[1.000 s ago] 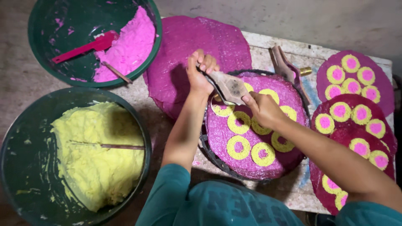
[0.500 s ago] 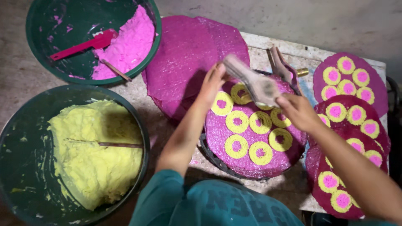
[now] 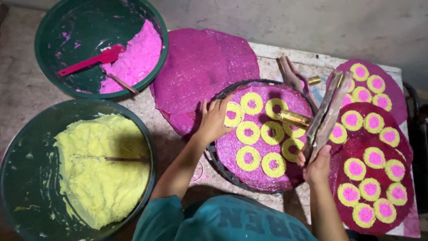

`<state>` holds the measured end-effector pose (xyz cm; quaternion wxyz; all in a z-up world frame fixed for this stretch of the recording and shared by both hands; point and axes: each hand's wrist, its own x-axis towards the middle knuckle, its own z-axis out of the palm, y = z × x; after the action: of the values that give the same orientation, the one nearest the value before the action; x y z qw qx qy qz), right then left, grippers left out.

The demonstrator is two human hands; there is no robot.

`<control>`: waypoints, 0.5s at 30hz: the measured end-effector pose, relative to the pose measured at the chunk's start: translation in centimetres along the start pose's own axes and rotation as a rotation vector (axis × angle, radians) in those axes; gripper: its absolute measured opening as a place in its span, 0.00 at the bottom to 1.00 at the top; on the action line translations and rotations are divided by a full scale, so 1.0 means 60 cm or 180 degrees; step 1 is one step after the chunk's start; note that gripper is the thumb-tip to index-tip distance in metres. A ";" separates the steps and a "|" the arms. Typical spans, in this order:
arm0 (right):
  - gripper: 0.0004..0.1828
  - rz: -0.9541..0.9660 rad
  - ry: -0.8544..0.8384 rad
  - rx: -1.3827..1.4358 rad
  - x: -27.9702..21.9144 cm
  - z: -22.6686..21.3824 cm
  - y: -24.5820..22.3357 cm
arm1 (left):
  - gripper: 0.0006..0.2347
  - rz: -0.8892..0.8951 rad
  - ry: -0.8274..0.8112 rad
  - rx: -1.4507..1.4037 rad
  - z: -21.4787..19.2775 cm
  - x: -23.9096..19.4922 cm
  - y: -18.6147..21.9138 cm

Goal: The person uses a wooden press to extrude yellow dough into rings on a pink dough base, then fills the centers with pink dough. The finished two-toned sweets are arranged on trays.

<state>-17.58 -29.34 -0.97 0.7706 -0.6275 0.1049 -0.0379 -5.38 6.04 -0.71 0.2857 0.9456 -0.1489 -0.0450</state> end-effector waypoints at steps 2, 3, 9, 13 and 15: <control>0.42 0.0066 0.0057 0.0007 -0.016 -0.015 0.006 | 0.50 0.0082 0.0179 -0.0048 0.004 -0.004 -0.003; 0.42 0.0095 0.0087 0.0013 -0.019 -0.021 0.008 | 0.49 0.0058 0.0145 -0.0030 0.004 -0.004 -0.003; 0.44 0.0024 0.0169 -0.0033 -0.035 -0.041 0.014 | 0.50 0.0049 0.0104 -0.0017 0.002 -0.011 0.001; 0.43 0.0048 0.0160 0.0024 -0.040 -0.035 0.015 | 0.47 -0.0043 -0.0141 0.0103 -0.013 -0.010 0.005; 0.42 0.0024 0.0171 0.0037 -0.041 -0.034 0.016 | 0.43 0.0085 -0.0141 0.0175 -0.014 -0.011 0.013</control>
<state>-20.50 -30.63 -2.00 0.7712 -0.6214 0.1277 -0.0524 -6.04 6.08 0.44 0.2568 0.9498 -0.1689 -0.0580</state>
